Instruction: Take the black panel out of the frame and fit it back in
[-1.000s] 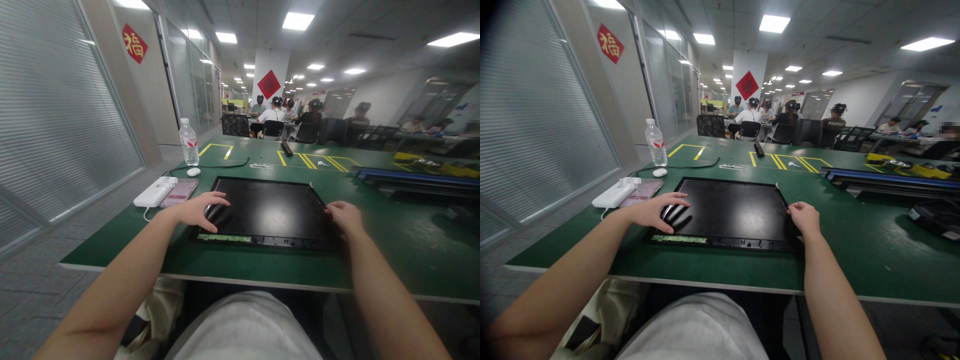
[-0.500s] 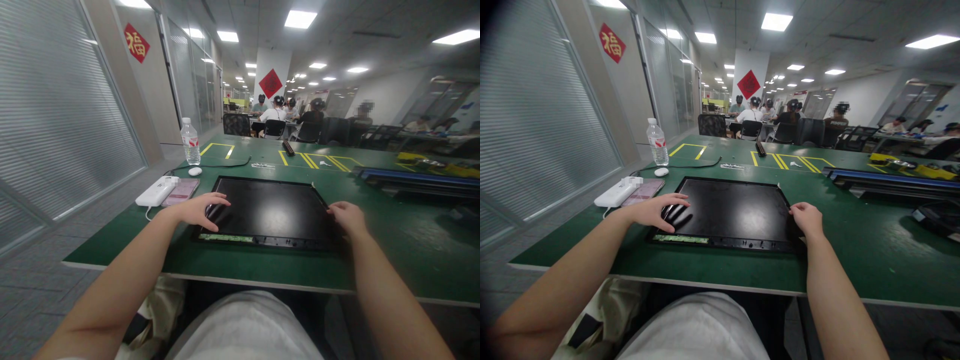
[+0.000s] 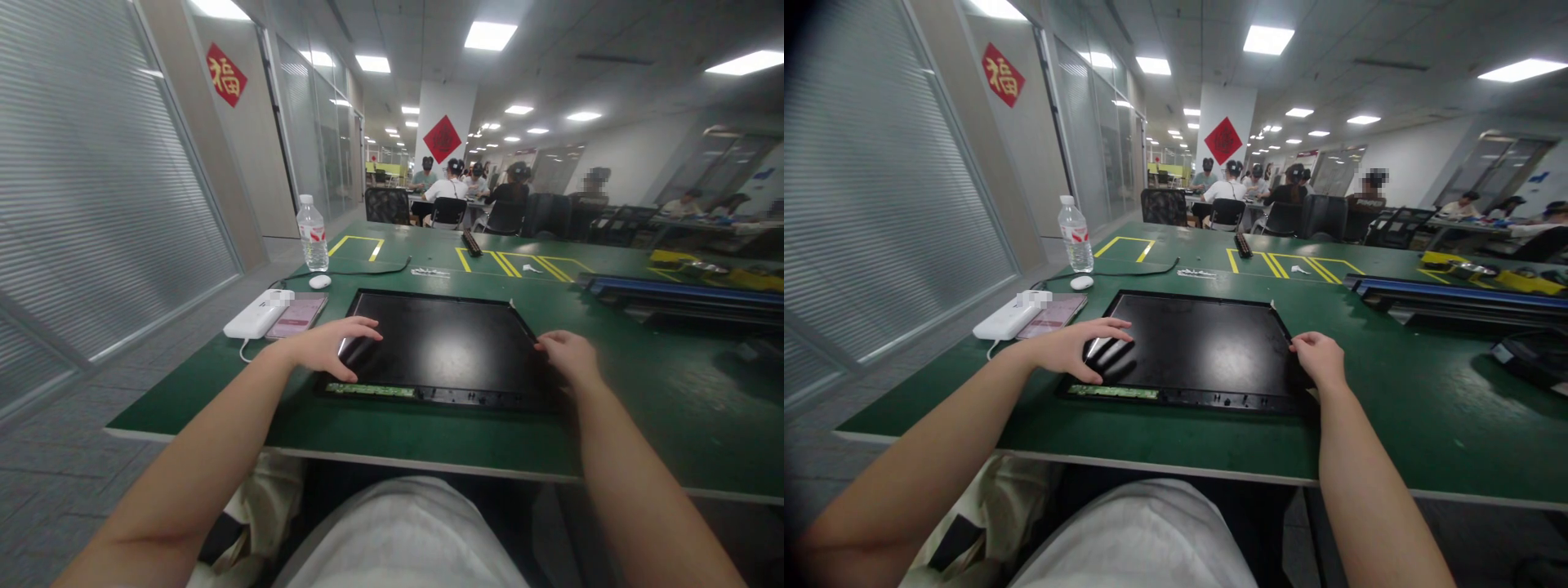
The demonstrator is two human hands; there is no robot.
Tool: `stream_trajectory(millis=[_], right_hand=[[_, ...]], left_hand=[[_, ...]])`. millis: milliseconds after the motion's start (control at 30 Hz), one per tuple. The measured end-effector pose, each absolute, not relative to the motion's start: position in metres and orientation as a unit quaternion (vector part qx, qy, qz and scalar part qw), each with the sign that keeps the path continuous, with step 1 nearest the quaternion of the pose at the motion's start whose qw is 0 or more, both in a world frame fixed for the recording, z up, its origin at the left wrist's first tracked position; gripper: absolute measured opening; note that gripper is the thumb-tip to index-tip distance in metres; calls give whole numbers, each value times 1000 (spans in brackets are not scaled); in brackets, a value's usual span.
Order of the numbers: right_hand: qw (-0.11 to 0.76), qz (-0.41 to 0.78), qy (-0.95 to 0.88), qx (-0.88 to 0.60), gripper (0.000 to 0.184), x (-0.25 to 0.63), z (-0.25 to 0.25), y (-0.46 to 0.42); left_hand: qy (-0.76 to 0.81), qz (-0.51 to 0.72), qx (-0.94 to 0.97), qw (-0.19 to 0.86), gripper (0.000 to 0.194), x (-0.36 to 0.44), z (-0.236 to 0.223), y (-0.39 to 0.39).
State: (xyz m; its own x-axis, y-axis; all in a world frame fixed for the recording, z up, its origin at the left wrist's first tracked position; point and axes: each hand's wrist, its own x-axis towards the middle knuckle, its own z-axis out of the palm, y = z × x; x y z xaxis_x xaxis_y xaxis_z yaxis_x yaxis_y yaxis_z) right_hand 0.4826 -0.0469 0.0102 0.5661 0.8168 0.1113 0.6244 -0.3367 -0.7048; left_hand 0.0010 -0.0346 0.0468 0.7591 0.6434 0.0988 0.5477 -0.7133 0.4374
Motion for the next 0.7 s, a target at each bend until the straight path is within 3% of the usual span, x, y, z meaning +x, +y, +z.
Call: stream_trajectory(millis=[567,700], right_hand=[[383,137,-449,-796,22,481,8,-47],[388,127,-451,-794,21,483,5,-45]], left_hand=[[341,118,909,210,73,-2,41,-33],[380,119,893,209,64,0,37,-31]])
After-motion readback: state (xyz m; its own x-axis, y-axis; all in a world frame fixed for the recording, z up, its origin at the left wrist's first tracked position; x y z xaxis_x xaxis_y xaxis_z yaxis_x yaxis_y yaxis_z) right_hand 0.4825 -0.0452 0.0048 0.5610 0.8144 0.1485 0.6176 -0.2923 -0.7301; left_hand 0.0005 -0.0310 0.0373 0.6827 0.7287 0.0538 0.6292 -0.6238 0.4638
